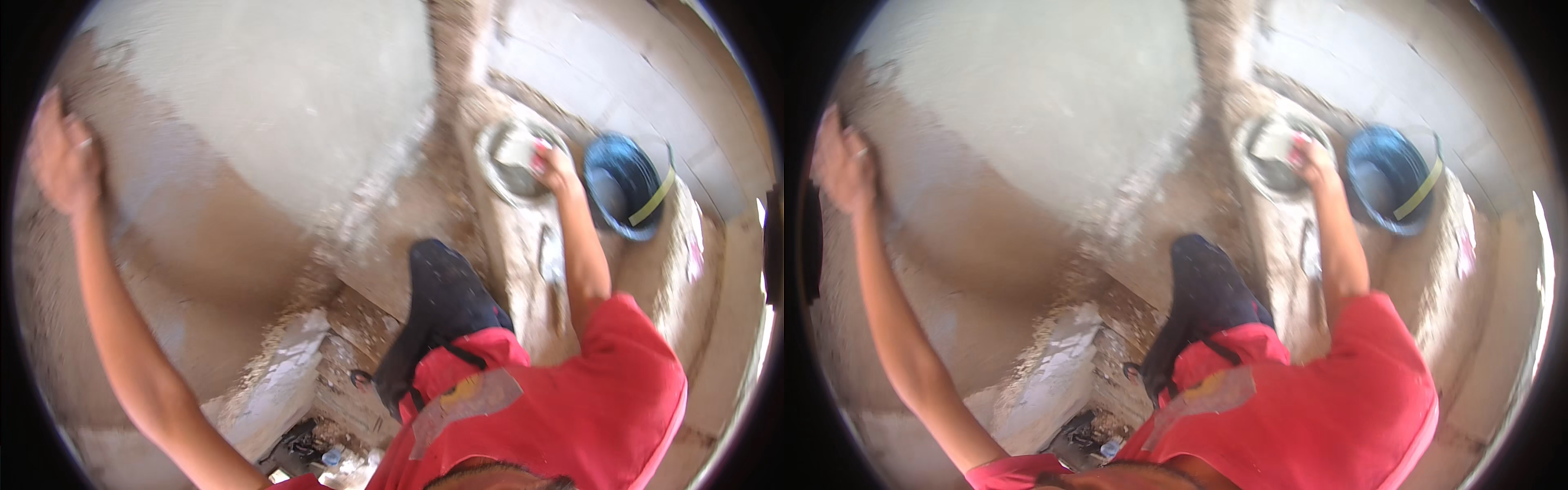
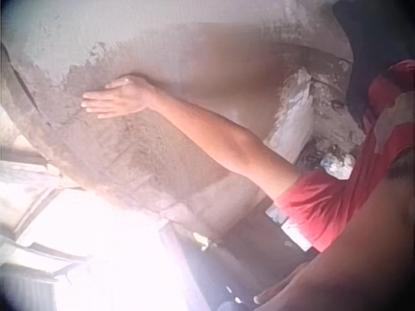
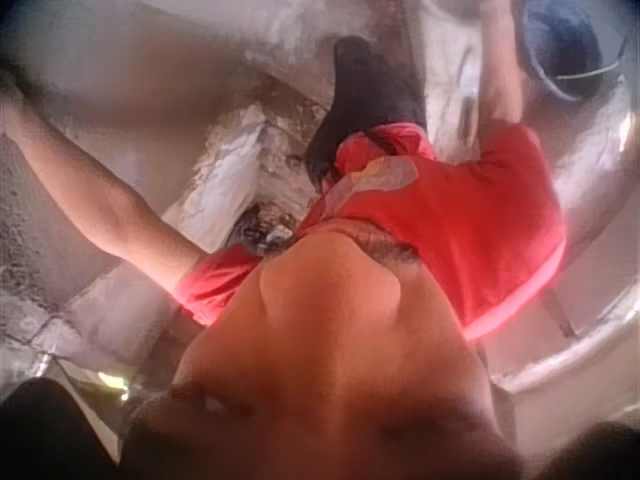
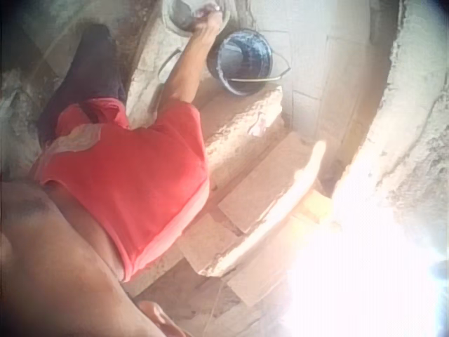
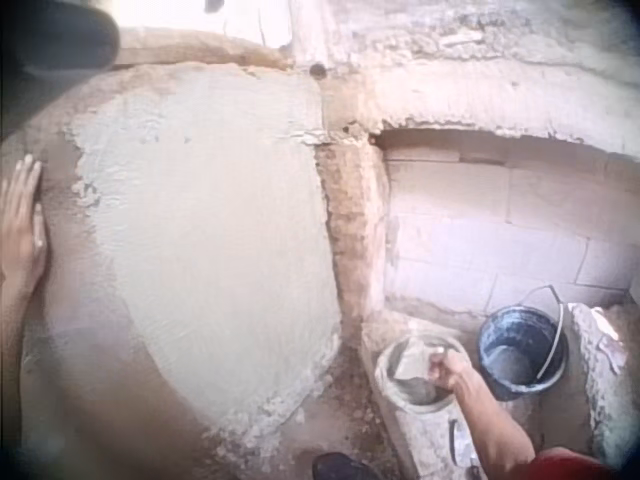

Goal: The person scoops water from a bucket and splashes it onto a curved concrete wall, then uses a trowel to apply and smooth cement plaster over the wetted surface. The person repeatedly scoops and spreads plaster, working along the wall and occasionally adjusting position on the stairs.

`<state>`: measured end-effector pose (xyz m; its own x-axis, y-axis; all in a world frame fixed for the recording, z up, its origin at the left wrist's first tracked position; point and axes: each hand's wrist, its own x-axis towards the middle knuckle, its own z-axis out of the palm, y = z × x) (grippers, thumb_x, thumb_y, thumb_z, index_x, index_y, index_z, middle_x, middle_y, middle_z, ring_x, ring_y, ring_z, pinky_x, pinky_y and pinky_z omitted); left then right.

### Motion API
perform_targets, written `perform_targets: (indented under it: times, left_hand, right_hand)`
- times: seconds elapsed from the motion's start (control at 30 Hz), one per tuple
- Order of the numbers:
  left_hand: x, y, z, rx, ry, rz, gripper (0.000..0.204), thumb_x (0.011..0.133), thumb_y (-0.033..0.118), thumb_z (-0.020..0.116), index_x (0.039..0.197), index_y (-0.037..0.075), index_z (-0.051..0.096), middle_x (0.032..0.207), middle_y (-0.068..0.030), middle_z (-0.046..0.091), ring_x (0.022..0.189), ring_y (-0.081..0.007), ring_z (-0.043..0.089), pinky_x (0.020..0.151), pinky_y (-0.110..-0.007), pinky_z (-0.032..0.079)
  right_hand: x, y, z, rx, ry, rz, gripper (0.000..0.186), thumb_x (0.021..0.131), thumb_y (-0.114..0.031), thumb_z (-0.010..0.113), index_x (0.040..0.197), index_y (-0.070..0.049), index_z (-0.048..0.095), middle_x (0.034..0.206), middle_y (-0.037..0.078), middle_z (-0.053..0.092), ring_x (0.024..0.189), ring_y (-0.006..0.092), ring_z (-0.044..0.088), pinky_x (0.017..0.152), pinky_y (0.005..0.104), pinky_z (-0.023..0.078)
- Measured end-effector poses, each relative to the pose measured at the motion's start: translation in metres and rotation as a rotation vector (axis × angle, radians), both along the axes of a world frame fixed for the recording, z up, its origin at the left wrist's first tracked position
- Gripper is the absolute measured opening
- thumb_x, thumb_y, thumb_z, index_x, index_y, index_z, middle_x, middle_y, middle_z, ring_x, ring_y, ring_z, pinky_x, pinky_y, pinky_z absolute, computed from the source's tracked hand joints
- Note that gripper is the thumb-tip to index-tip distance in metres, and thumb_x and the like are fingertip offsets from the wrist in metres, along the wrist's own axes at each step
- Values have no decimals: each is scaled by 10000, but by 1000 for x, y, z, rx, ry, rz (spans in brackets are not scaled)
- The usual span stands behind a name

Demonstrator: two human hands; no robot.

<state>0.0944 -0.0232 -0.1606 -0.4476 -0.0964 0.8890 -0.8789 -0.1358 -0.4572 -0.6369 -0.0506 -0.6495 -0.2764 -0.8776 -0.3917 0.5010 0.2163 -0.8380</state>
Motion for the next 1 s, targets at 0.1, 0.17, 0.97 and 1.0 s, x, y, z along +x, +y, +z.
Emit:
perform_targets:
  times: [0.1, 0.17, 0.97, 1.0]
  left_hand:
    - [-2, 0, -6, -29, -26, 83, 540, 1039, 306, 423, 1576, 275, 378, 1620, 20, 398, 1505, -193, 346, 1256, -456, 220]
    - [-7, -1, -3, -59, -23, 13, 551, 1012, 257, 438, 1561, 287, 406, 1601, 42, 427, 1487, -164, 375, 1257, -440, 228]
    - [-22, 22, -2, 50, 121, 23, 641, 904, 114, 539, 1531, 209, 449, 1599, 4, 422, 1486, -177, 366, 1260, -418, 238]
    - [-22, 22, -2, 45, 122, -6, 668, 871, 91, 554, 1524, 196, 456, 1591, -13, 432, 1483, -191, 373, 1256, -423, 246]
  right_hand:
    - [11, 15, 34, -12, -32, -63, 237, 995, -123, 535, 1218, -113, 614, 1085, 19, 663, 966, 190, 636, 901, 426, 512]
    - [26, 24, 72, -142, -146, 8, 309, 983, -100, 497, 1276, -67, 588, 1219, 70, 673, 1083, 216, 662, 930, 442, 526]
    - [554, -57, 498, -974, 1425, -573, 521, 1008, -184, 398, 1403, 150, 461, 1271, 375, 606, 1083, 444, 686, 868, 507, 608]
    - [564, -44, 493, -1020, 1509, -529, 522, 1005, -181, 406, 1409, 145, 460, 1278, 385, 596, 1095, 448, 681, 874, 508, 608]
